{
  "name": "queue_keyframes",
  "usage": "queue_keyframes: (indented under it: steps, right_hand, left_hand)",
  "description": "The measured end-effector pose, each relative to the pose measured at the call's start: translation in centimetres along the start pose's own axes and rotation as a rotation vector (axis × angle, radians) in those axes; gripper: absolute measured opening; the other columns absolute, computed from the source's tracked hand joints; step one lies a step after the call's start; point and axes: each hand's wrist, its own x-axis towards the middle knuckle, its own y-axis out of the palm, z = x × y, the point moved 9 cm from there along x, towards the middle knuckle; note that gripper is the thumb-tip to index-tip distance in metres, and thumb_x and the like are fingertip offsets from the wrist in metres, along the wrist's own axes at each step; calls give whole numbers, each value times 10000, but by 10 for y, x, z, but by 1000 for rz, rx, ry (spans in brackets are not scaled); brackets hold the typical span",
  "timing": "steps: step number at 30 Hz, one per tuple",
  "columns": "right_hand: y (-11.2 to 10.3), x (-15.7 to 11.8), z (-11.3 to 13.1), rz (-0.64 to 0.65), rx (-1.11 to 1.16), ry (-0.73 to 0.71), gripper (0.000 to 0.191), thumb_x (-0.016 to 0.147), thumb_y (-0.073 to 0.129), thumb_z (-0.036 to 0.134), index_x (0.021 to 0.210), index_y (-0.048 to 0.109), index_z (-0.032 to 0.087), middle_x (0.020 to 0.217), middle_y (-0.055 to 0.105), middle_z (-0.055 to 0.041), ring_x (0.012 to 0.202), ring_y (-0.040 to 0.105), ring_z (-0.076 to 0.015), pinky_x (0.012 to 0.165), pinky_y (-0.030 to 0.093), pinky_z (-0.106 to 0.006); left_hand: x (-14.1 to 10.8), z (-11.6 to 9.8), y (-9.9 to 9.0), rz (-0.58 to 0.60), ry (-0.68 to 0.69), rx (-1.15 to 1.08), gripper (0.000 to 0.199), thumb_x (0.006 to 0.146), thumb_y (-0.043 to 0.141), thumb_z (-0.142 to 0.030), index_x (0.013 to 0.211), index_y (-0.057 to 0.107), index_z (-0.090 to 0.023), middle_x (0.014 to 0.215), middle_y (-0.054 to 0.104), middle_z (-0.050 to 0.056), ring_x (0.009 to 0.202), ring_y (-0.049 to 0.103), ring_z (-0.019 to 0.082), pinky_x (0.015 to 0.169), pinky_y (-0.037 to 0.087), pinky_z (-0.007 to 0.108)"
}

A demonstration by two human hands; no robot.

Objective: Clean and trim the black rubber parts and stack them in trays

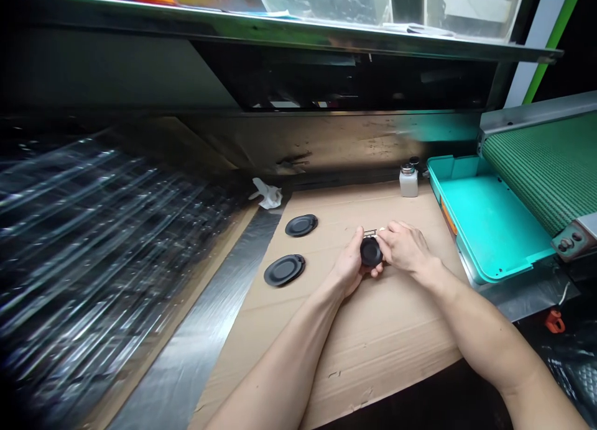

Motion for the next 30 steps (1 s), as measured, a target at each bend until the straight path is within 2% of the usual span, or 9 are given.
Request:
queue_keyframes:
  steps: [6, 12, 17, 21, 26, 30]
  right_hand:
    - [-1, 2, -4, -81, 123, -17, 218, 986, 496, 242, 966, 711, 211, 942, 660, -25, 851, 586, -140, 756, 397, -234]
    - [2, 2, 0, -98, 77, -49, 233, 991, 489, 285, 934, 704, 217, 920, 662, -32, 860, 579, -159, 790, 390, -255]
    - [1, 3, 4, -75, -7, -77, 241, 988, 487, 273, 892, 698, 207, 889, 657, -37, 850, 565, -167, 787, 383, -264]
    - [0, 5, 7, 3, -8, -116, 219, 958, 525, 235, 817, 687, 191, 832, 649, -30, 784, 549, -157, 742, 371, -264]
    - [2, 6, 6, 98, 6, -94, 182, 905, 579, 213, 765, 691, 180, 796, 644, -28, 727, 532, -152, 660, 332, -274]
    - [3, 6, 10, 31, -1, -149, 204, 914, 543, 188, 765, 681, 172, 803, 642, -39, 738, 529, -155, 682, 349, -273]
  left_hand:
    - [0, -1, -1, -26, 9, -42, 640, 932, 394, -667, 739, 643, -110, 535, 629, 82, 389, 561, 154, 347, 417, 237]
    - [1, 1, -1, -41, 4, 30, 664, 909, 391, -713, 702, 628, -128, 469, 595, 73, 355, 543, 157, 342, 408, 235]
    - [1, 1, -1, -25, 29, 126, 689, 899, 378, -733, 649, 616, -137, 476, 600, 84, 334, 536, 159, 321, 387, 240]
    - [0, 0, 0, -11, 42, 196, 667, 900, 395, -711, 668, 631, -132, 516, 621, 85, 336, 538, 161, 310, 383, 246]
    - [-3, -1, 1, -26, 53, 268, 644, 904, 397, -691, 670, 625, -136, 494, 615, 74, 329, 523, 156, 308, 377, 244]
    - [-3, 0, 1, -53, 43, 286, 654, 909, 369, -690, 627, 605, -149, 421, 575, 73, 312, 509, 169, 313, 378, 253]
